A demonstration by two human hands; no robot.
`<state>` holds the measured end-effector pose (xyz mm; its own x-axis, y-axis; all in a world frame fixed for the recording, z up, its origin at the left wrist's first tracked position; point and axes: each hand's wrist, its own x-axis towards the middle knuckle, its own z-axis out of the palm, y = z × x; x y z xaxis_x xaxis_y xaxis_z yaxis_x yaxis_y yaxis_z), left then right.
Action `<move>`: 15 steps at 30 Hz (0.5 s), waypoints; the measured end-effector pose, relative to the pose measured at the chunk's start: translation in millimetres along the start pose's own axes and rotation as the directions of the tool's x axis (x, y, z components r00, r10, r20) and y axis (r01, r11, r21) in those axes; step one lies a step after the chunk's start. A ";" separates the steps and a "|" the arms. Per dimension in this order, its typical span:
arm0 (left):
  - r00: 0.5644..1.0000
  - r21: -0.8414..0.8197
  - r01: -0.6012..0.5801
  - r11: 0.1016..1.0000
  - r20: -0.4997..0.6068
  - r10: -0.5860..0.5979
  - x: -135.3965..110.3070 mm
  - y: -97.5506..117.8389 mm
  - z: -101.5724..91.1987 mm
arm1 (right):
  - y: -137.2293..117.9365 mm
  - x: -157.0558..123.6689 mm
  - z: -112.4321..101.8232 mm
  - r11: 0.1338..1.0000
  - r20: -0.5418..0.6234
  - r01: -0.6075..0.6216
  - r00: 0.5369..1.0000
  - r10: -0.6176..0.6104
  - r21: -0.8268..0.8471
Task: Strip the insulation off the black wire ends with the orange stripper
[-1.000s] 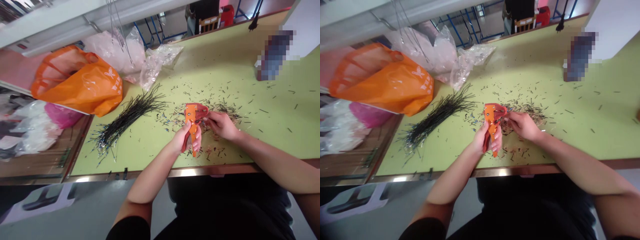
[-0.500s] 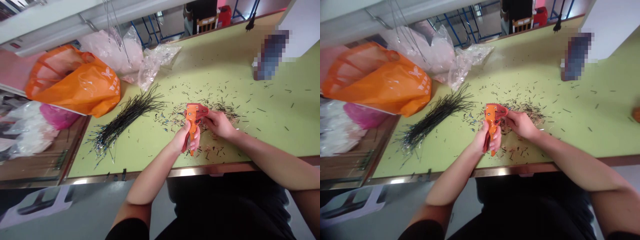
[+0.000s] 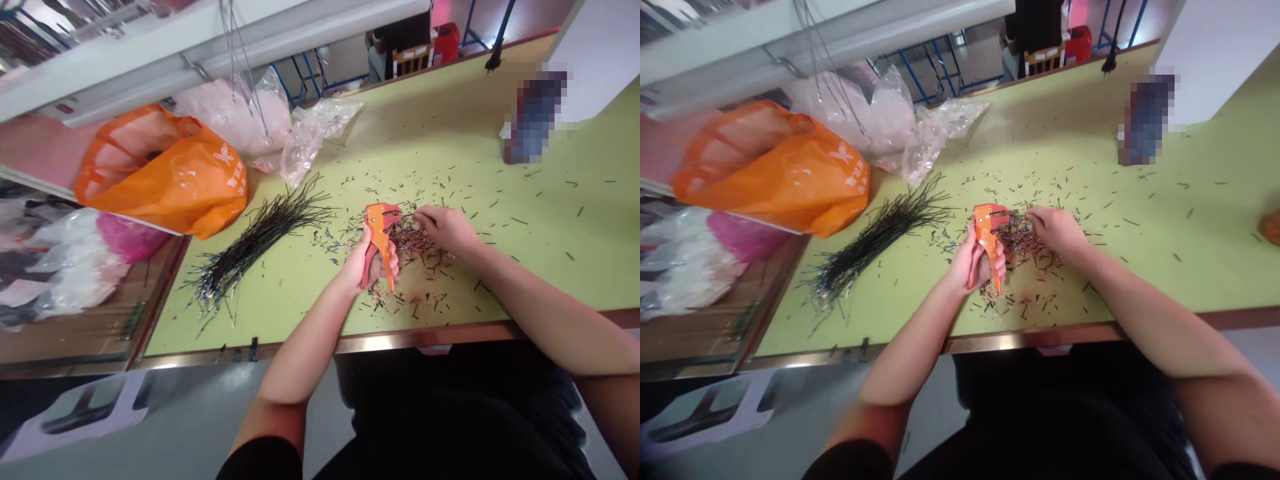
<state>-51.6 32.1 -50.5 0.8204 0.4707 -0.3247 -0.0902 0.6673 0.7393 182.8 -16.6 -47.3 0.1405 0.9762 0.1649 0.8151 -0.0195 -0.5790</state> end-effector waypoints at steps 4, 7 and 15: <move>0.964 0.399 -0.087 0.913 -0.197 0.178 -8.1 2.1 -5.7 | 3.4 -0.4 -11.4 0.998 -0.097 0.027 0.995 -0.022 0.052; 0.855 0.700 -0.111 0.705 -0.294 0.427 -17.6 6.7 -6.7 | 1.8 -2.4 -12.8 0.990 -0.179 0.117 0.979 -0.101 0.078; 0.972 0.390 -0.105 0.915 -0.152 0.177 -16.4 6.7 -4.3 | -11.2 -10.1 -6.1 0.956 -0.191 0.237 0.960 -0.204 0.173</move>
<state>-68.1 31.3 -42.8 0.6956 0.6638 -0.2748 0.0510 0.3359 0.9405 175.6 -27.6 -37.6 0.0759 0.9002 0.4287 0.7152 0.2505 -0.6525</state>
